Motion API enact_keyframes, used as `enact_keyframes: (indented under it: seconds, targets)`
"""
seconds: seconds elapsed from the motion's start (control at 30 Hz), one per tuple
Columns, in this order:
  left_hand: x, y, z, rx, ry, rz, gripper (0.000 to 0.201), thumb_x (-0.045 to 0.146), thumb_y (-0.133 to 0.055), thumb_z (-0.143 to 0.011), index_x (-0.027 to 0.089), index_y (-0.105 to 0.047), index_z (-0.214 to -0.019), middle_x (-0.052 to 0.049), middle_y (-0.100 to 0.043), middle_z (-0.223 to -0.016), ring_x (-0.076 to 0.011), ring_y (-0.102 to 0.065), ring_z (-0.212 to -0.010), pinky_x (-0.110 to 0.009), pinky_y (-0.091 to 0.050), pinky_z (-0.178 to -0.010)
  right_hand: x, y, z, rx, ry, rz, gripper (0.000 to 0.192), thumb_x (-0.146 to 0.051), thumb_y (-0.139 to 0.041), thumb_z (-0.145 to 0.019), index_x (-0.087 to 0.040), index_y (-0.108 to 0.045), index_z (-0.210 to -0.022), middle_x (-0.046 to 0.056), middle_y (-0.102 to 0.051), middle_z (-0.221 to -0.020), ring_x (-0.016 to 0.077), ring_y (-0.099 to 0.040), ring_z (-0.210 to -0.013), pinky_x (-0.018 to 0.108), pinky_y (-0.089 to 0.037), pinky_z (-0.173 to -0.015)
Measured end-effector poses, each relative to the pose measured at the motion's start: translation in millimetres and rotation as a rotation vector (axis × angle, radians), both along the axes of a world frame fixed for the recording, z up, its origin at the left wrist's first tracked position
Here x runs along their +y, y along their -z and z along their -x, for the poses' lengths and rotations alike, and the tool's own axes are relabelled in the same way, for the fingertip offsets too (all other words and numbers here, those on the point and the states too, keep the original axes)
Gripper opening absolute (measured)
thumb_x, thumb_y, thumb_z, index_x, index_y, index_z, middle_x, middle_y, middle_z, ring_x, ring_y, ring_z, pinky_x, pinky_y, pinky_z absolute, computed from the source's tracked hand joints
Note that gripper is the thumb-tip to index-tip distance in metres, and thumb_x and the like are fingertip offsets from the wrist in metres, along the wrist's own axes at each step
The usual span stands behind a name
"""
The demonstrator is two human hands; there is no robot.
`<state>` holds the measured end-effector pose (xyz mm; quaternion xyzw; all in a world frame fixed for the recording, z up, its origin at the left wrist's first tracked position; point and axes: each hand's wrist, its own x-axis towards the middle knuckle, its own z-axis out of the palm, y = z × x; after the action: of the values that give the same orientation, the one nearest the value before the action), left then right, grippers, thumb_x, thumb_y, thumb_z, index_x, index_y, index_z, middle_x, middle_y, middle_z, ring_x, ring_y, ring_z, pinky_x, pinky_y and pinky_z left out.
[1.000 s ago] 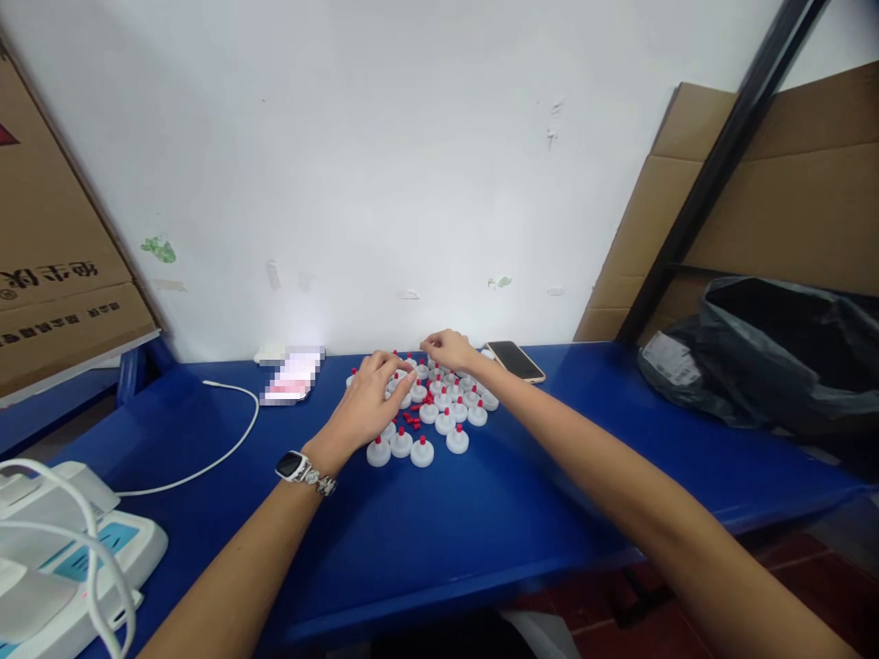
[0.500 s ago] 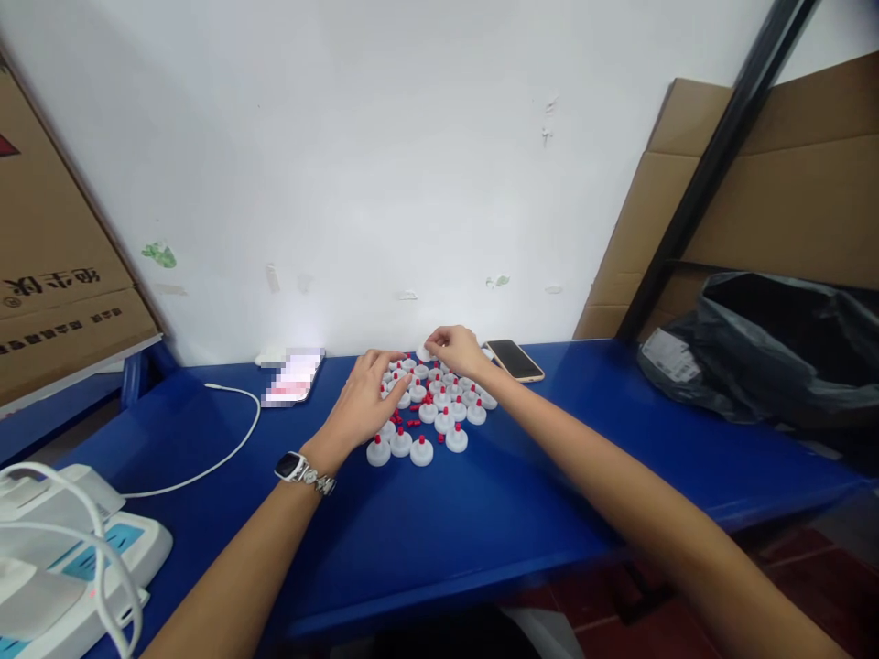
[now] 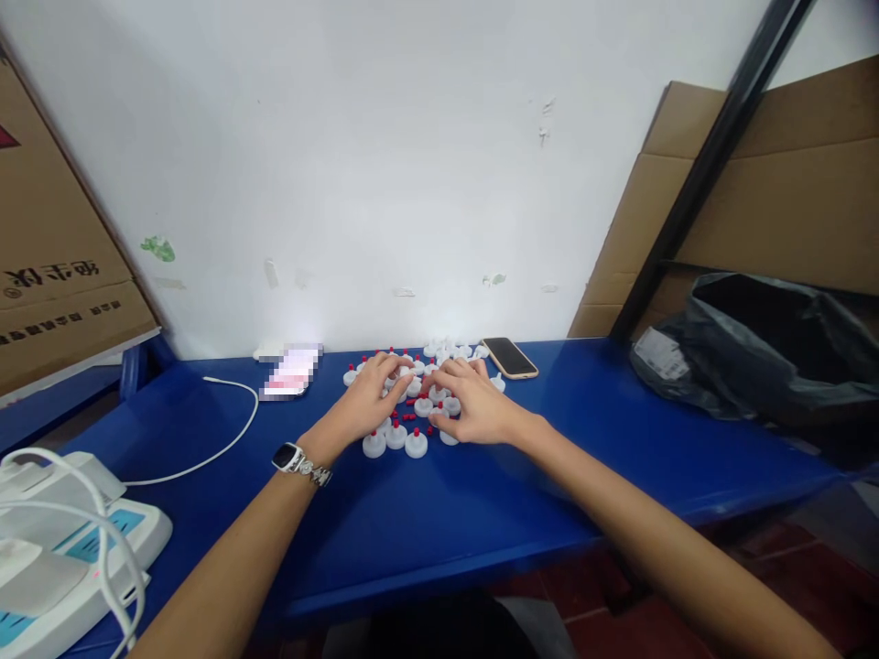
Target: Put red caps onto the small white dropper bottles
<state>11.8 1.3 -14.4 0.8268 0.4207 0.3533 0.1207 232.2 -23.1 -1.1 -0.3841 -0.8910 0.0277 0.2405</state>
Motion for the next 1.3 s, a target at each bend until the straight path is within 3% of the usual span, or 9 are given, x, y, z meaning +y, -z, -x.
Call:
enact_keyframes:
  seconds: [0.2,0.37,0.5,0.63,0.73,0.97,1.17,1.3]
  targets:
    - [1,0.3,0,-0.002,-0.009,-0.008,0.038,0.049,-0.040,-0.098,0.021,-0.060,-0.116,-0.007,-0.058,-0.106,-0.0231,-0.057,-0.101,-0.042,-0.048,-0.092,1,5.7,2,-0.229,-0.049,-0.023,0.022,-0.043,-0.066,-0.085,-0.026,-0.073,-0.098,0.009,-0.055,-0.099,0.0269,-0.046,-0.100,0.045,-0.030,-0.090]
    - [2,0.7,2,0.001,-0.015,-0.023,0.037,0.049,-0.038,-0.099,0.022,-0.060,-0.114,-0.007,-0.059,-0.104,-0.0221,-0.057,-0.096,-0.040,-0.047,-0.089,9,11.7,7,-0.215,-0.078,0.009,0.015,-0.036,-0.063,-0.089,-0.024,-0.072,-0.090,0.008,-0.058,-0.100,0.0259,-0.048,-0.103,0.044,-0.031,-0.091]
    - [-1,-1.7,2,-0.020,-0.024,-0.028,0.037,0.047,-0.033,-0.101,0.020,-0.057,-0.111,-0.006,-0.060,-0.098,-0.0212,-0.057,-0.093,-0.038,-0.046,-0.088,20,11.5,12,0.122,-0.047,0.161,0.017,-0.035,-0.060,-0.090,-0.020,-0.067,-0.086,0.006,-0.065,-0.094,0.0221,-0.055,-0.096,0.042,-0.036,-0.091]
    - [-6,-6.7,-1,-0.086,-0.044,0.017,0.037,0.047,-0.028,-0.103,0.022,-0.053,-0.110,-0.002,-0.061,-0.089,-0.0194,-0.059,-0.084,-0.034,-0.045,-0.080,38,7.8,23,0.712,-0.100,0.507,0.024,-0.041,-0.062,-0.087,-0.017,-0.059,-0.086,0.004,-0.070,-0.080,0.0167,-0.063,-0.073,0.032,-0.046,-0.072]
    - [-8,-8.6,-2,-0.126,-0.061,0.023,0.037,0.048,-0.026,-0.103,0.022,-0.052,-0.106,-0.001,-0.060,-0.082,-0.0181,-0.058,-0.075,-0.032,-0.043,-0.073,46,6.2,31,0.951,-0.173,0.623,0.032,-0.046,-0.072,-0.078,-0.017,-0.059,-0.083,0.002,-0.069,-0.072,0.0141,-0.062,-0.065,0.029,-0.046,-0.066]
    - [-10,-6.6,-7,-0.167,-0.040,0.023,0.034,0.046,-0.028,-0.103,0.022,-0.051,-0.105,0.000,-0.059,-0.081,-0.0166,-0.056,-0.071,-0.030,-0.042,-0.069,43,12.6,37,1.116,-0.171,0.683,0.036,-0.047,-0.081,-0.068,-0.017,-0.066,-0.080,0.000,-0.069,-0.069,0.0106,-0.057,-0.061,0.025,-0.042,-0.062]
    - [-14,-5.0,-19,-0.312,-0.078,0.040,0.035,0.050,-0.029,-0.102,0.022,-0.050,-0.103,0.002,-0.055,-0.075,-0.0157,-0.053,-0.067,-0.028,-0.040,-0.064,37,10.1,47,1.328,-0.167,0.752,0.037,-0.044,-0.085,-0.062,-0.019,-0.062,-0.076,-0.001,-0.066,-0.068,0.0114,-0.056,-0.063,0.026,-0.043,-0.062]
    - [-15,-4.6,-30,-0.401,-0.095,0.008,0.036,0.049,-0.029,-0.102,0.021,-0.051,-0.105,-0.001,-0.059,-0.083,-0.0165,-0.056,-0.074,-0.029,-0.044,-0.071,33,3.2,52,1.359,-0.154,0.688,0.039,-0.045,-0.085,-0.061,-0.020,-0.057,-0.070,-0.002,-0.063,-0.064,0.0109,-0.053,-0.059,0.027,-0.043,-0.061]
